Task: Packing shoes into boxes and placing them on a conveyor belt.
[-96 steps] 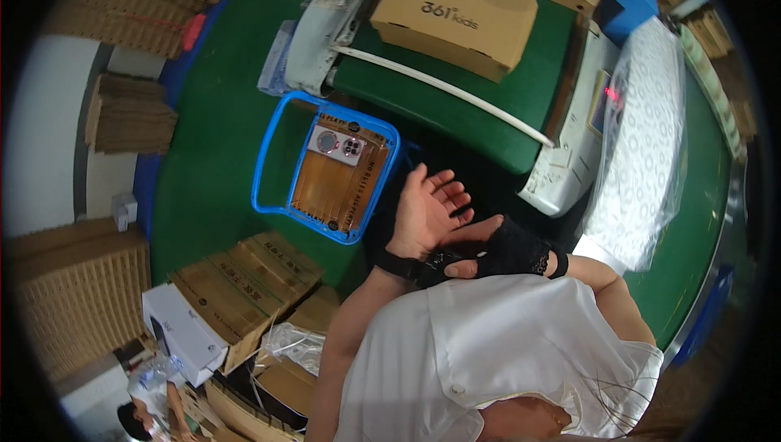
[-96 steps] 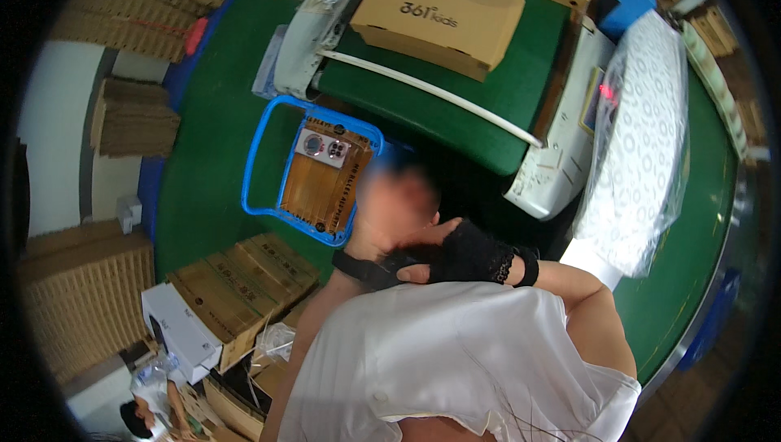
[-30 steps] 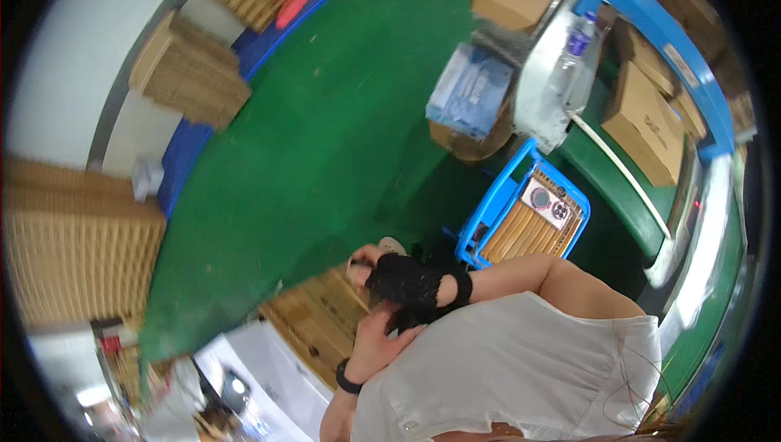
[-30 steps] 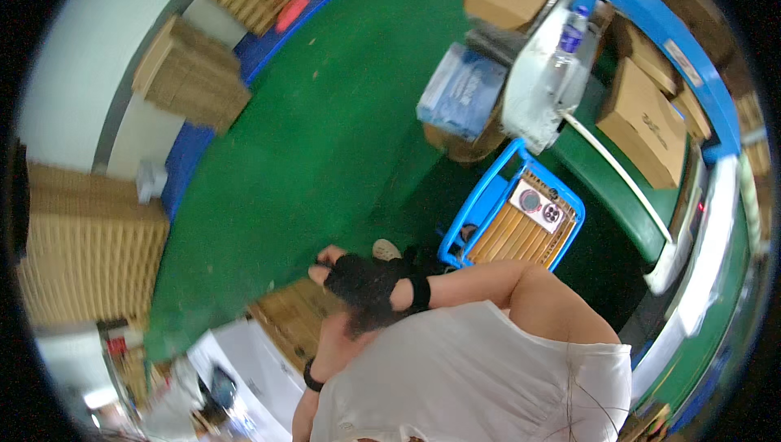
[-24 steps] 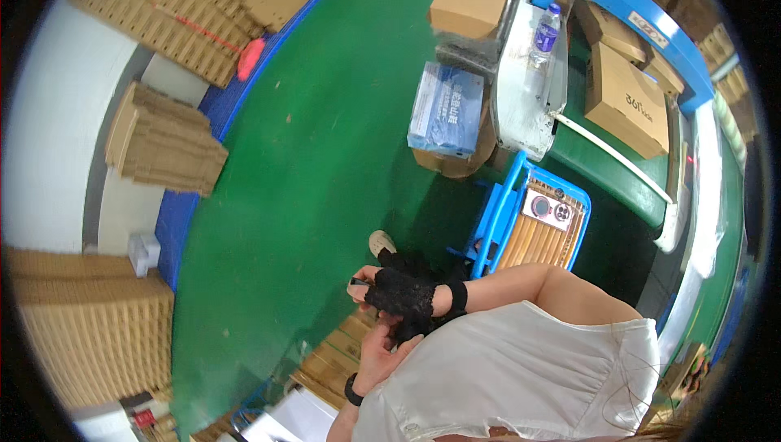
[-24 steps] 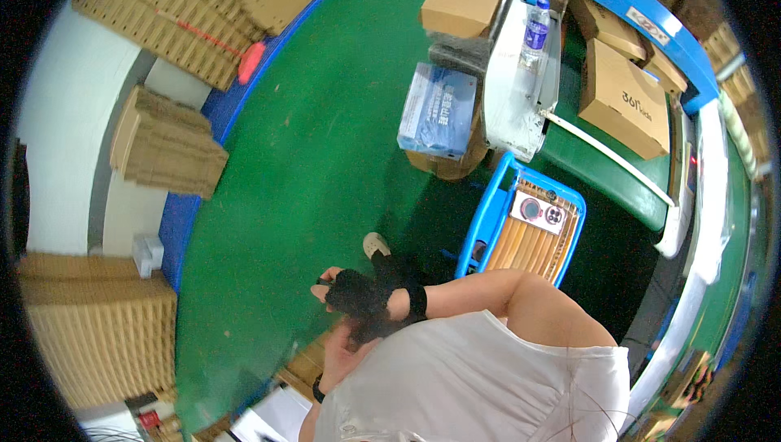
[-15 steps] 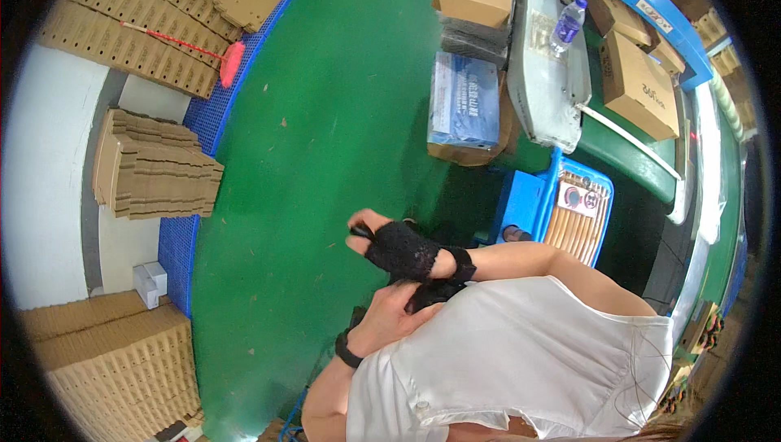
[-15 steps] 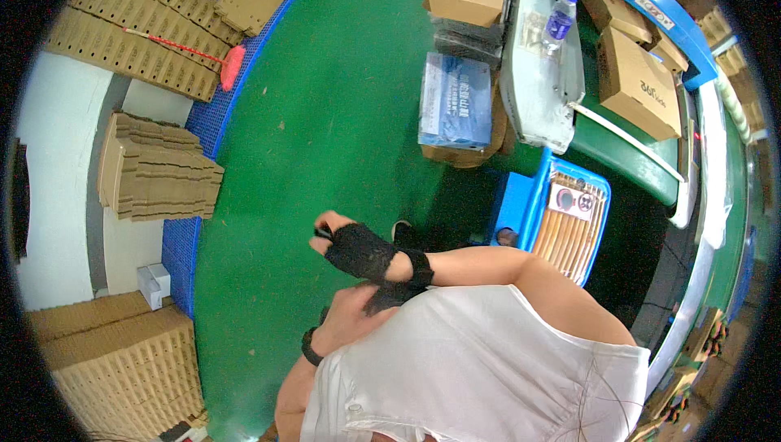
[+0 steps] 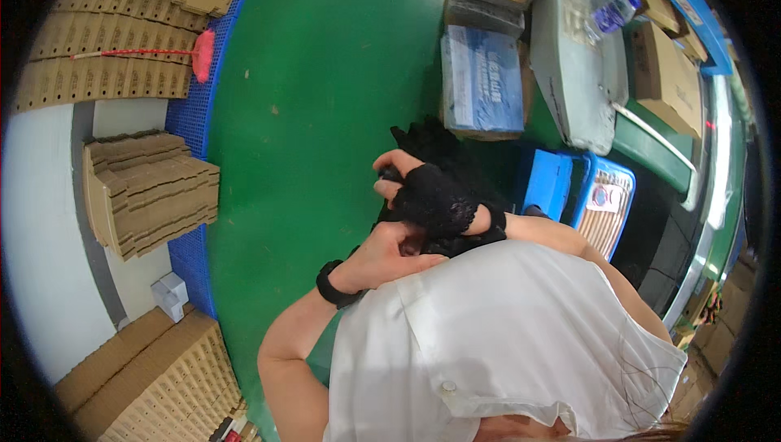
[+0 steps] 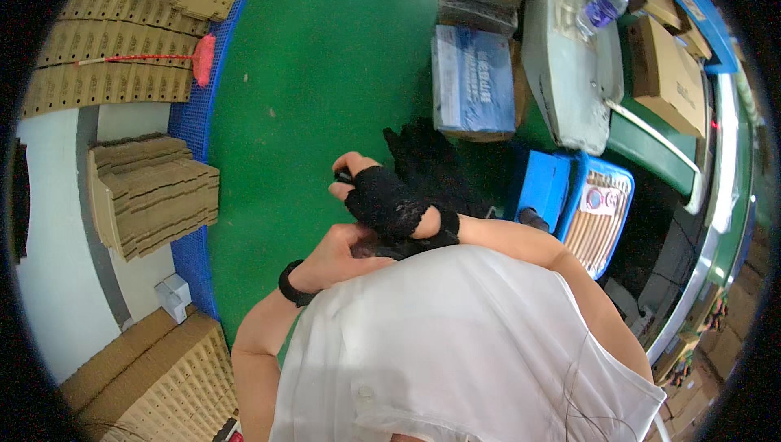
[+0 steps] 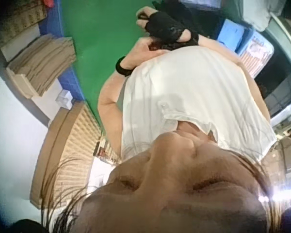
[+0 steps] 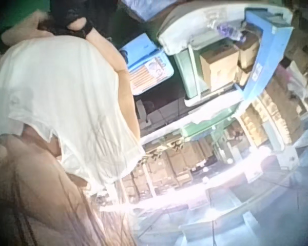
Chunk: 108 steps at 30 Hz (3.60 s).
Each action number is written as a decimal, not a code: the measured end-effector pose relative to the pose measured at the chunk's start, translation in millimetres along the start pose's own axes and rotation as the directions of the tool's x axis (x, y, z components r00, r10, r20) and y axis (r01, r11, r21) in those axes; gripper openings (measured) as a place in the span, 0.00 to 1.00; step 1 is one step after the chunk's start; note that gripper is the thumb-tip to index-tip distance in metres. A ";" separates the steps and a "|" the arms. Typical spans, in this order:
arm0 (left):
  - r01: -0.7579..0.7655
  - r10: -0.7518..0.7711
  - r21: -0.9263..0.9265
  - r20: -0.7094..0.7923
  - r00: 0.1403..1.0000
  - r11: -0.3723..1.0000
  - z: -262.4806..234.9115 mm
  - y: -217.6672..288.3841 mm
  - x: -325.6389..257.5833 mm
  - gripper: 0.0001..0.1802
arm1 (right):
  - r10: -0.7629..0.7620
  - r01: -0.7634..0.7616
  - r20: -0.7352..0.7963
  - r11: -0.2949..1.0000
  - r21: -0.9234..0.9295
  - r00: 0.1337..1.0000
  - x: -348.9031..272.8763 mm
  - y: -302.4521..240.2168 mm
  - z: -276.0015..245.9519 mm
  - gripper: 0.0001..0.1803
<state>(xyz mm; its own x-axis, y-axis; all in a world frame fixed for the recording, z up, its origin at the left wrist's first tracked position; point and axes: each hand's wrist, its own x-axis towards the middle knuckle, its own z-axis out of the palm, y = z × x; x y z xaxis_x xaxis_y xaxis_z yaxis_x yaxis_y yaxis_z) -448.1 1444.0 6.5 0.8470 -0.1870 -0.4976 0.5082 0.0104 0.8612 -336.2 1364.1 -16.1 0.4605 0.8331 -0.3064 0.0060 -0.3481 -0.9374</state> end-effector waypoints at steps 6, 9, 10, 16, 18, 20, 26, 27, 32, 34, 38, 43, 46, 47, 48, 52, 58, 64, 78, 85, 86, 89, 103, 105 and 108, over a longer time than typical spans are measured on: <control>0.133 -0.111 -0.467 0.075 0.991 0.874 -39.2 37.3 60.5 0.21 | 0.405 -0.422 0.125 0.835 0.352 0.906 68.3 3.8 -54.6 0.17; 0.310 -0.259 -0.233 0.222 0.940 0.922 -64.8 67.0 90.4 0.21 | 0.299 -0.319 0.111 0.909 0.270 0.948 87.2 -8.6 -80.7 0.17; 0.314 -0.276 -0.195 0.201 0.940 0.929 -69.9 83.4 96.4 0.21 | 0.253 -0.276 0.130 0.939 0.207 0.959 93.6 -12.9 -89.6 0.18; 0.242 -0.172 -0.312 0.235 0.957 0.919 -92.5 104.7 151.6 0.19 | 0.173 -0.148 -0.066 0.949 0.279 0.983 127.2 -0.7 -136.8 0.16; 0.274 -0.194 -0.266 0.293 0.936 0.924 -103.7 115.7 176.5 0.20 | 0.233 -0.223 0.003 0.929 0.296 0.973 137.8 3.1 -154.0 0.16; 0.241 -0.227 -0.009 0.298 0.927 0.971 -113.9 136.1 197.8 0.20 | 0.187 -0.131 -0.148 0.937 0.323 0.971 149.9 9.0 -163.6 0.16; 0.246 -0.188 -0.135 0.340 0.921 0.960 -159.4 152.9 243.0 0.21 | 0.190 -0.155 -0.217 0.973 0.168 0.958 186.5 -4.6 -198.6 0.18; 0.259 -0.200 -0.121 0.366 0.909 0.958 -165.7 162.0 249.4 0.21 | 0.161 -0.113 -0.280 0.977 0.178 0.946 192.7 -5.0 -204.0 0.18; 0.364 -0.257 -0.232 0.391 0.884 0.902 -204.7 194.6 283.8 0.23 | 0.148 -0.067 -0.368 0.972 0.225 0.918 224.7 -21.4 -230.6 0.15; 0.365 -0.247 -0.215 0.432 0.868 0.906 -215.2 208.4 295.0 0.23 | 0.168 -0.052 -0.464 0.967 0.251 0.870 234.9 -29.2 -238.1 0.15; 0.019 -0.009 -0.015 0.480 0.877 1.000 -242.8 213.4 323.7 0.26 | 0.511 0.413 -0.648 0.506 0.758 0.565 260.6 -53.3 -276.3 0.15; -0.317 0.063 0.248 0.690 0.721 0.915 -275.0 253.2 361.8 0.27 | 0.304 0.628 -0.952 0.736 0.254 0.030 271.8 -98.5 -276.4 0.17; -0.454 0.207 0.126 0.762 0.614 0.882 -279.3 254.9 369.7 0.24 | -0.182 0.145 -0.983 0.972 -0.183 -0.018 272.7 -96.6 -271.5 0.16; -0.546 0.163 0.254 0.782 0.602 0.798 -280.4 262.8 370.9 0.24 | -0.113 0.127 -0.992 0.986 -0.105 0.055 277.6 -91.5 -268.8 0.16; -0.628 0.119 0.368 0.795 0.595 0.685 -281.2 267.4 372.2 0.24 | -0.041 0.105 -0.991 0.994 -0.027 0.127 283.9 -87.2 -265.8 0.15; -0.541 0.073 0.321 0.808 0.585 0.777 -286.7 267.8 373.3 0.22 | 0.168 -0.093 -0.956 0.984 0.150 0.240 292.8 -89.4 -259.3 0.18; 0.070 -0.310 0.324 0.785 0.536 0.943 -288.0 280.3 377.0 0.23 | 0.003 -0.308 -0.981 0.950 -0.058 0.193 289.1 -87.2 -253.2 0.22; -0.013 -0.219 0.265 0.824 0.523 0.964 -278.7 264.4 377.2 0.23 | 0.405 0.040 -0.893 0.907 0.419 0.195 275.9 -85.6 -259.7 0.14; 0.015 -0.084 0.134 0.527 0.846 0.991 -322.9 304.8 398.7 0.11 | 0.430 0.076 -0.708 0.825 0.560 0.560 256.7 -74.3 -260.4 0.14; -0.799 0.523 0.470 0.604 0.601 0.376 -275.0 276.8 419.7 0.30 | 0.366 0.328 -0.724 0.710 0.624 0.584 262.7 -60.1 -281.8 0.17; -0.812 0.568 0.458 0.581 0.582 0.363 -271.5 264.5 428.8 0.34 | 0.357 0.333 -0.726 0.711 0.619 0.588 264.5 -61.9 -283.2 0.17; -0.776 0.544 0.603 0.594 0.593 0.187 -254.2 252.1 443.9 0.37 | 0.405 0.430 -0.517 0.290 0.855 0.754 262.1 -46.1 -293.2 0.18; 0.538 -0.517 -0.300 0.154 0.842 0.788 -304.7 116.6 664.9 0.48 | 0.881 0.442 -0.370 0.218 0.870 0.294 275.7 181.8 -284.3 0.16; 0.560 -0.587 -0.385 0.057 0.808 0.733 -323.1 102.0 676.7 0.55 | 0.877 0.458 -0.274 0.070 0.886 0.396 285.6 208.9 -272.2 0.10; 0.588 -0.609 -0.227 -0.030 0.792 0.776 -302.7 95.7 673.6 0.62 | 0.803 0.385 -0.216 -0.017 0.923 0.555 277.3 281.1 -231.1 0.18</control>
<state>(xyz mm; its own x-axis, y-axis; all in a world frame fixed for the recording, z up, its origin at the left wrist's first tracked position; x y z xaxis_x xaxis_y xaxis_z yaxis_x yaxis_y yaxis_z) 218.3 1616.3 -277.7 0.3661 -0.1249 -0.9221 0.9281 0.1209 0.3521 -1.7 1397.9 -326.4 0.4523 0.0900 -0.8873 -0.6423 0.7231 -0.2540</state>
